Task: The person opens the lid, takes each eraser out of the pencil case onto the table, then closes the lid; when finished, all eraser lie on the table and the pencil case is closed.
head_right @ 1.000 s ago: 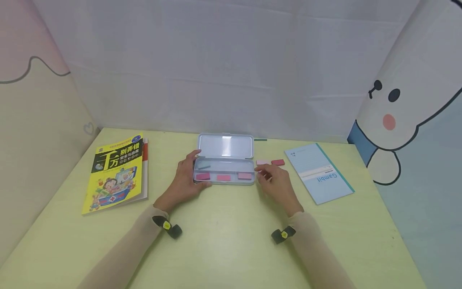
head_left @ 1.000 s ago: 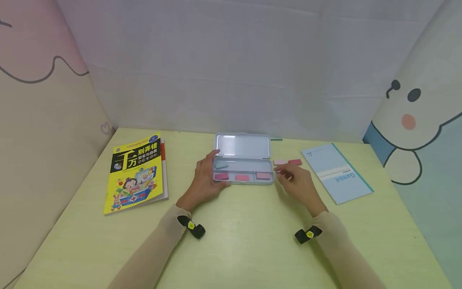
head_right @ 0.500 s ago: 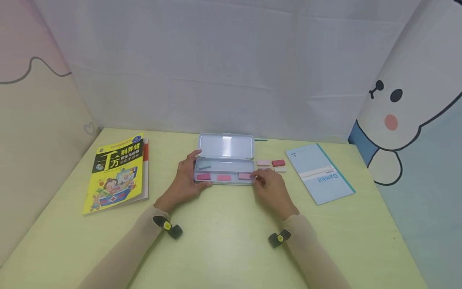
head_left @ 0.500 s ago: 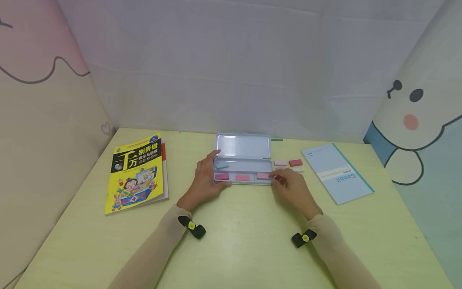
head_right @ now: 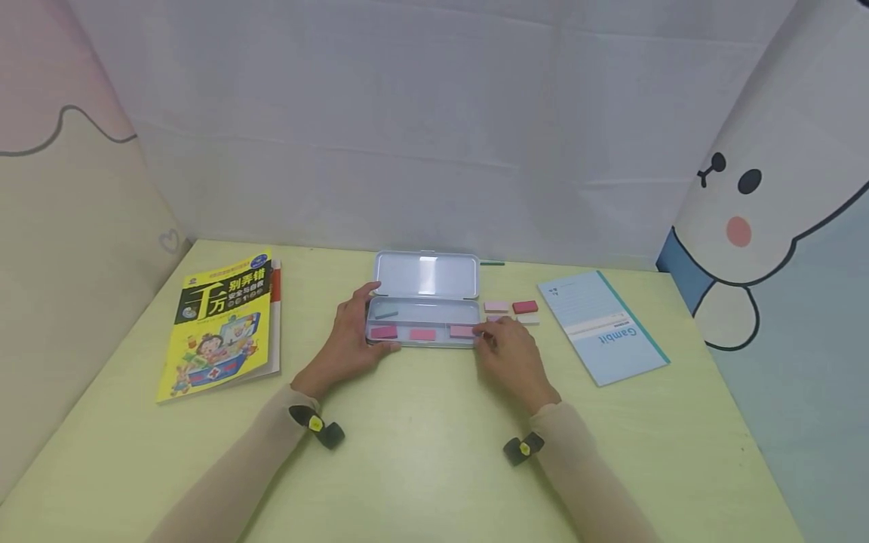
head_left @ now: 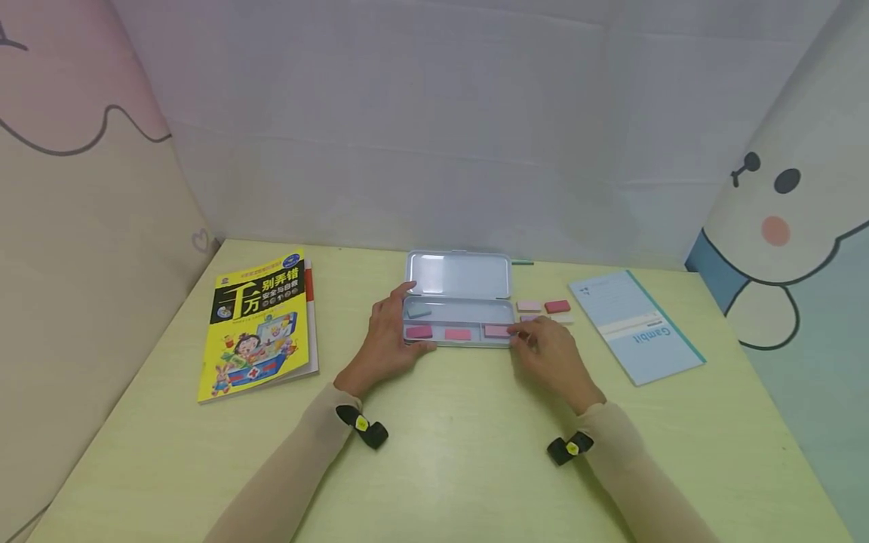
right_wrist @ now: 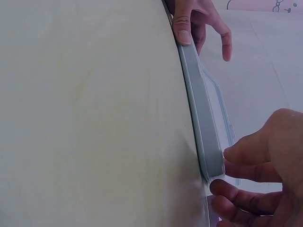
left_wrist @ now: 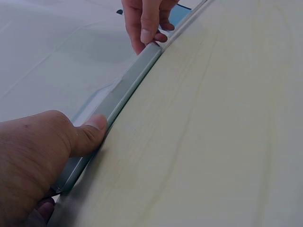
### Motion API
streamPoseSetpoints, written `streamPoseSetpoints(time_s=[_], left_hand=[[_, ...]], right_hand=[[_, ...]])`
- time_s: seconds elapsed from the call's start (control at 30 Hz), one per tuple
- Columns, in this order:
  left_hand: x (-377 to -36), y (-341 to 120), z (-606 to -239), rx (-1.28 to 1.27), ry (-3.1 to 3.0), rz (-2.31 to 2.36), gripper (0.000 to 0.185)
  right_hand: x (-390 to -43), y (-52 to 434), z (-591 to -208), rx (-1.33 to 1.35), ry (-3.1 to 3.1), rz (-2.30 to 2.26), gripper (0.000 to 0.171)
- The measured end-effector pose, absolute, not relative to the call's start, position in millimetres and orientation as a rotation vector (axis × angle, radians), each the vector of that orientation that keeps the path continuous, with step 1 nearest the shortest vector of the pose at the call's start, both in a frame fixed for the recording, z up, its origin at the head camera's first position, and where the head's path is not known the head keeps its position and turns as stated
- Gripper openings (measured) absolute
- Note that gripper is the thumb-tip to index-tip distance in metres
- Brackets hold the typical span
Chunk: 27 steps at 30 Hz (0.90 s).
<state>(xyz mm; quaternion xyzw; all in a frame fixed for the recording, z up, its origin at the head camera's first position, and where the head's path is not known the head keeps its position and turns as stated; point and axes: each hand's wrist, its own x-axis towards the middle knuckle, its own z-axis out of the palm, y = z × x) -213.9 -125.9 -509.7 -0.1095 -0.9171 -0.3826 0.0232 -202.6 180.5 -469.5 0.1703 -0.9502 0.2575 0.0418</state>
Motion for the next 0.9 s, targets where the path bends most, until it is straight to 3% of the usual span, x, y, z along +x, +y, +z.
streamPoseSetpoints(time_s=[0.9], left_hand=[[-214.0,-125.0,-507.4,-0.326,-2.856,-1.178,0.112]], right_hand=[[-203.2,177.0,-464.9,0.178,-3.077,1.156,0.040]])
